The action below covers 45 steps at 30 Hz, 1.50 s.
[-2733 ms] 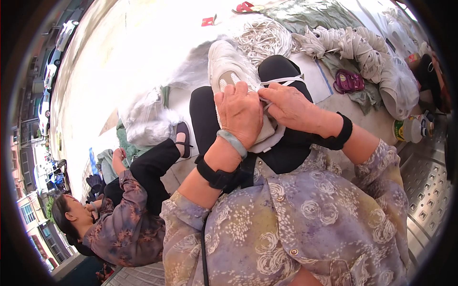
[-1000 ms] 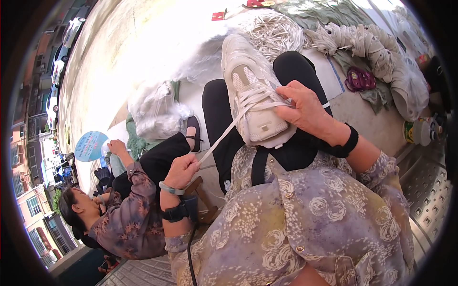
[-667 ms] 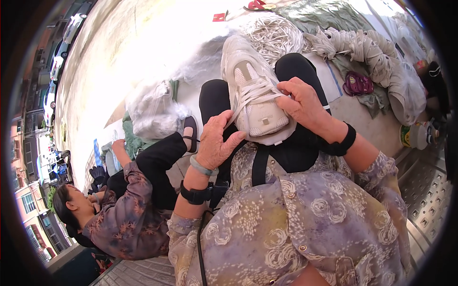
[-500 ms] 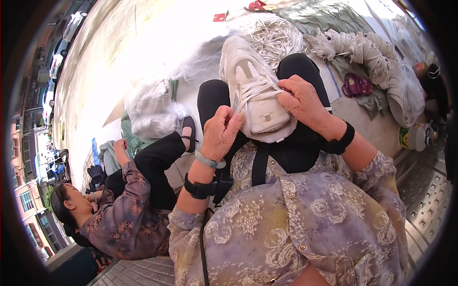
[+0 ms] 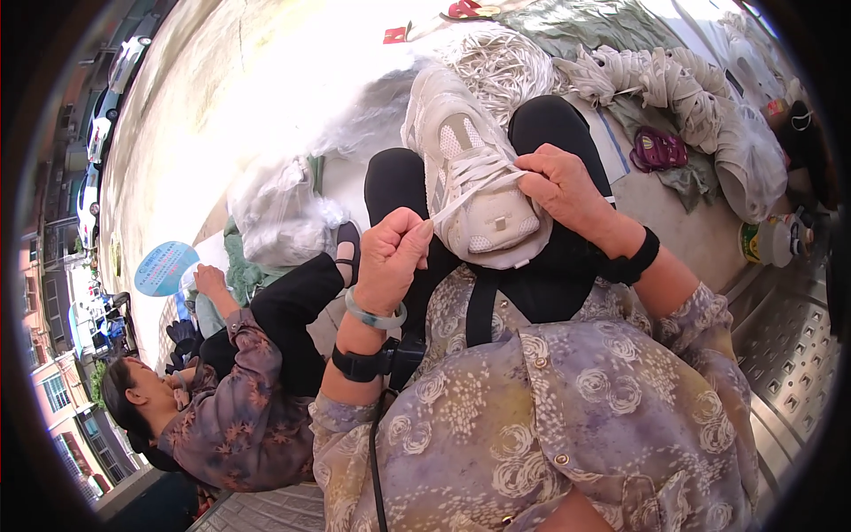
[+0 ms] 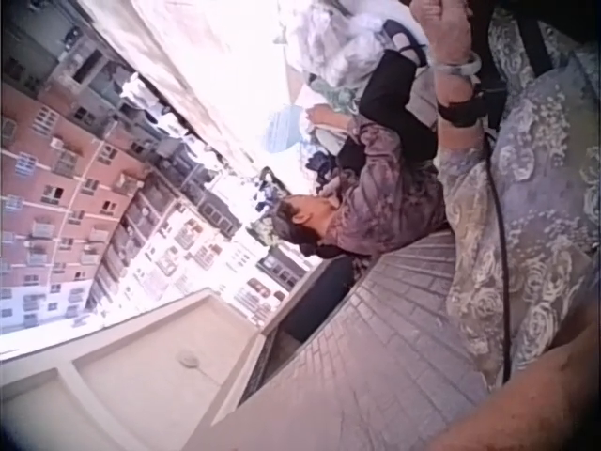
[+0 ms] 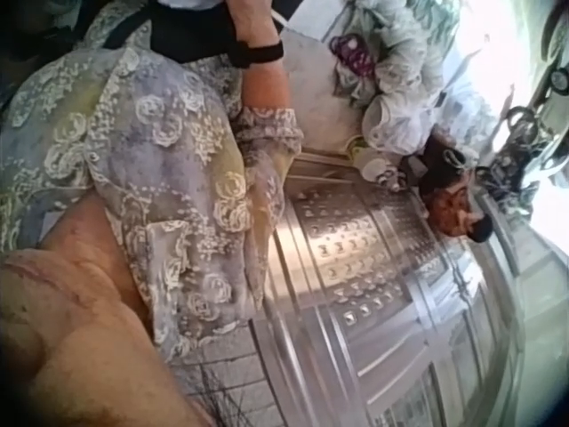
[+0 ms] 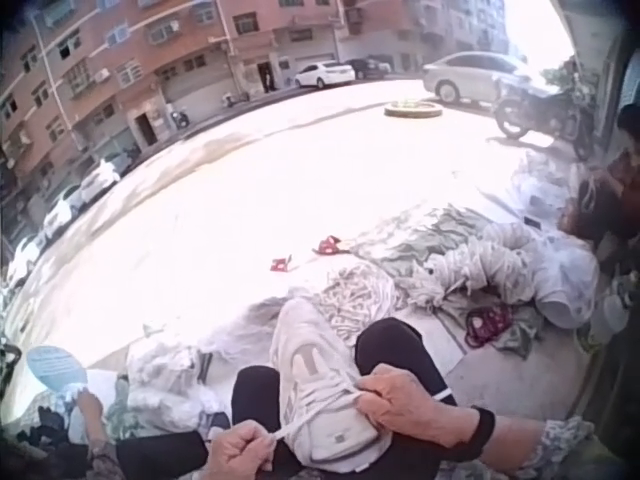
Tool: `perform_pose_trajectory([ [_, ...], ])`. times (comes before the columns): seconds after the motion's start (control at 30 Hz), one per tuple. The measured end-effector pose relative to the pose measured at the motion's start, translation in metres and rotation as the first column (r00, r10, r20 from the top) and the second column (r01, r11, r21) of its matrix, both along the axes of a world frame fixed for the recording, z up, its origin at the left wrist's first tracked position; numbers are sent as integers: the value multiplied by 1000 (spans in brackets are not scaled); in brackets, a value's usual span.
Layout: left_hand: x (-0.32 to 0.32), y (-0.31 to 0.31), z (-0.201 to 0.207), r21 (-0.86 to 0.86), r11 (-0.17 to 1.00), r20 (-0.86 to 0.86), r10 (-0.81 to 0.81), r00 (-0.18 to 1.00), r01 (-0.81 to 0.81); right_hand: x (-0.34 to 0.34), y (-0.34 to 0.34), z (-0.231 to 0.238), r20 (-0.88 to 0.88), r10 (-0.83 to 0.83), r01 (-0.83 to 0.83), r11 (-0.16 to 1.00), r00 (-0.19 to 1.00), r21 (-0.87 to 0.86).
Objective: Manually lacing a white sneaker while sitting in an outdoor work area.
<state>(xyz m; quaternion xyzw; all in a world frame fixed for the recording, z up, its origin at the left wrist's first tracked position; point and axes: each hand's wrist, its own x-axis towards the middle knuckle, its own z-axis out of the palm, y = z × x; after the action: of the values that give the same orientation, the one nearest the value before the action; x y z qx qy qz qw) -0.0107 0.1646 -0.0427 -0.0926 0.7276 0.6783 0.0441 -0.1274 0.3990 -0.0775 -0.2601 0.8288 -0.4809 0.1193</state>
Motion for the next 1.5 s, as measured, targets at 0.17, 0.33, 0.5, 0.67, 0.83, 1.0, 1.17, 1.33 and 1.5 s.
perform_pose_trajectory([
  [0.17, 7, -18, 16, -126, 991, 88, -42, 995, 53, 5, -4, 2, -24, 27, -28, 999, 999, -22],
  [0.33, 8, -35, 0, -71, 996, 115, 60, 992, -52, 11, -6, 9, 130, 33, -28, 999, 991, -36],
  [0.5, -1, -36, -6, -264, 964, 63, 48, 997, -30, 5, -1, 28, 101, 104, -106, 994, 989, 13],
  [0.67, -1, -29, -2, -498, 867, -92, -50, 994, -2, -1, 9, 38, -181, 308, -299, 951, 934, 77],
  [0.83, 4, -33, -9, -867, 461, -369, -342, 864, -188, -8, 14, 36, -403, 360, -245, 919, 841, 309],
  [1.0, 16, -39, -4, -703, 701, -95, -257, 962, 118, -11, 27, 20, -425, 342, -247, 932, 838, 264],
  [1.17, 23, -38, -6, -405, 896, 61, -174, 983, 184, -5, 31, 11, -400, 286, -230, 956, 871, 183],
  [1.33, 30, -2, 10, -705, 674, 59, -252, 966, 219, 15, 23, 30, -141, 339, -326, 939, 930, 112],
  [1.5, 26, 15, -23, -717, 661, 61, -254, 965, 219, 13, 14, 19, -327, 372, -318, 925, 869, 208],
])
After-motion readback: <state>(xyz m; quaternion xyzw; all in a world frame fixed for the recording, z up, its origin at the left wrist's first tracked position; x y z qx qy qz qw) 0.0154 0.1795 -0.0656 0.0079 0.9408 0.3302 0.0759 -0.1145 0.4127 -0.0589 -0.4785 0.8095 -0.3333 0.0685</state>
